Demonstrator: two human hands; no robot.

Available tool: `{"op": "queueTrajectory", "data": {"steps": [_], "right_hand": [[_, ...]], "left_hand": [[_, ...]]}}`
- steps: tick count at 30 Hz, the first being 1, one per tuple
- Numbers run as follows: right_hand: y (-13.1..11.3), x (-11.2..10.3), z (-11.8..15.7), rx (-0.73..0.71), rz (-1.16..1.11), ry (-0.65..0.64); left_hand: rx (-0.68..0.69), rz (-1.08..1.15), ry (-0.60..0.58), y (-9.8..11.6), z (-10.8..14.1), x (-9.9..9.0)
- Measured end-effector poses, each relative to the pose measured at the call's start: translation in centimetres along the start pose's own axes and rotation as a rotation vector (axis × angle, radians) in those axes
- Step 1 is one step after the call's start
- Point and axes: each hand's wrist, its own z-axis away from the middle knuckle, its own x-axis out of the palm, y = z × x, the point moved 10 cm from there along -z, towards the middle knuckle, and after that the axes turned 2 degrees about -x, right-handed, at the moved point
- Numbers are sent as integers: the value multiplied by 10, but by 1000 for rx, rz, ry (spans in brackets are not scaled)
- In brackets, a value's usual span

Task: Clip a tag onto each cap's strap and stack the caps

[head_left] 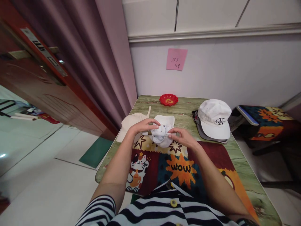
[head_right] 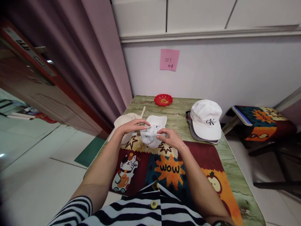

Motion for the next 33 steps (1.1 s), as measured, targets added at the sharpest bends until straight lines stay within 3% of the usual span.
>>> {"op": "queueTrajectory", "data": {"steps": [4,7,13,18,23,33], "right_hand": [[8,-3,-3,43,68,62],[16,-3,-3,67,80,79],[28,-18,2,52,7,161],[37,-31,7,72,0,209],[36,-31,8,76,0,198],[31,-26,6,65,-28,143]], "left_hand": [[-63,-3,-65,-23,12,2],[-68,32,-47,-33,14,6],[-31,156,-40,-30,9,19],[-64,221,-10,-40,2,22],[-78,318,56,-48,-1,23],[-93,349,62,-46,6,24]]}}
